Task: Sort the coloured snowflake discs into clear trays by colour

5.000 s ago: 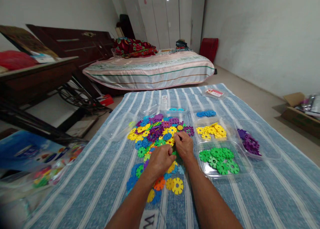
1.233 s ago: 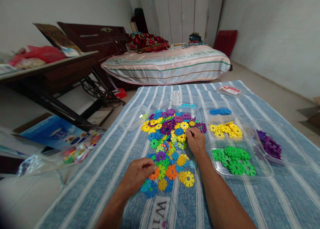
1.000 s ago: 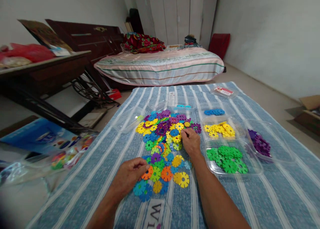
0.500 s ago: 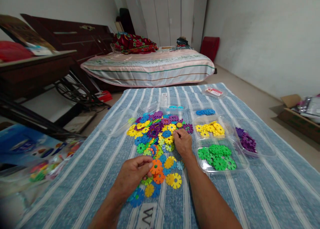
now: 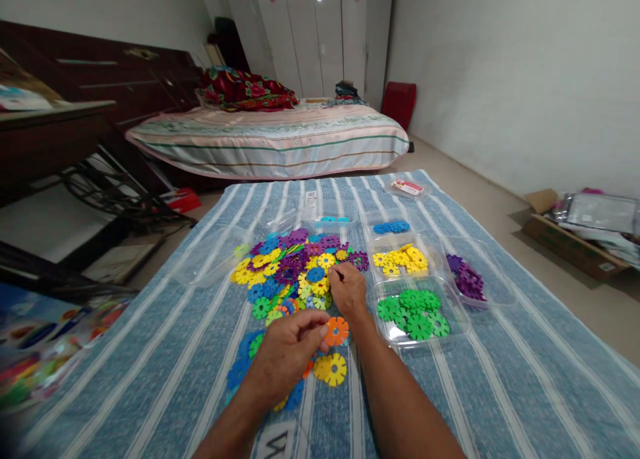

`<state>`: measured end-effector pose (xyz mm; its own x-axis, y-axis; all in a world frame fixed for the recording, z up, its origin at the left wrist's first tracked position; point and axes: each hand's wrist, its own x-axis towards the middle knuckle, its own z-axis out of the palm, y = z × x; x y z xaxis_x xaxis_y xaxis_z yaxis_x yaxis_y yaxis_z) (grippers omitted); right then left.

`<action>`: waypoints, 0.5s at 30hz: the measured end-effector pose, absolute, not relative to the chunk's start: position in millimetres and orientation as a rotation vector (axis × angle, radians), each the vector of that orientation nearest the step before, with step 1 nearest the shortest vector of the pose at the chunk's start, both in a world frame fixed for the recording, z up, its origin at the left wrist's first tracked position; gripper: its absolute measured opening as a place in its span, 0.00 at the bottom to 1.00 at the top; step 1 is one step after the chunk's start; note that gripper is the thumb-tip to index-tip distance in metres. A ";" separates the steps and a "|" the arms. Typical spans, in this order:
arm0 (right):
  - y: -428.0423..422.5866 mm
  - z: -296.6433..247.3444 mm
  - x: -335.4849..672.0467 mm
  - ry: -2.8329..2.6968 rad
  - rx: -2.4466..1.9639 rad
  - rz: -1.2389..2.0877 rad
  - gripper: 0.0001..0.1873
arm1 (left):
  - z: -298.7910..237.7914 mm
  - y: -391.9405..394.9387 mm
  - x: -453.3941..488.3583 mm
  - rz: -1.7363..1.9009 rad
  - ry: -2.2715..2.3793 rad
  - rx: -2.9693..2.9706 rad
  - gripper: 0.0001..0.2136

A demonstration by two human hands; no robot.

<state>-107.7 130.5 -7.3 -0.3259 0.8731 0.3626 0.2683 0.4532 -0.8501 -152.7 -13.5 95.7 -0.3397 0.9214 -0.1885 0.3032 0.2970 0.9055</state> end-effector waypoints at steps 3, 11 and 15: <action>130.9 -8.8 -108.4 -1.823 -0.972 0.879 0.13 | 97.1 -2.9 -141.4 1.026 1.787 1.250 0.11; 131.5 -10.6 -110.9 -1.798 -1.001 0.858 0.14 | 96.6 34.0 -110.1 1.009 1.643 1.487 0.10; 132.3 -11.5 -111.5 -1.800 -1.010 0.861 0.13 | 88.3 36.3 -113.9 0.997 1.732 1.528 0.09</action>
<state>-111.5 132.3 -11.5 -0.2879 0.8905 0.3523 0.2852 0.4308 -0.8562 -113.9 36.3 88.3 -0.1428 0.9892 0.0326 0.5251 0.0478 0.8497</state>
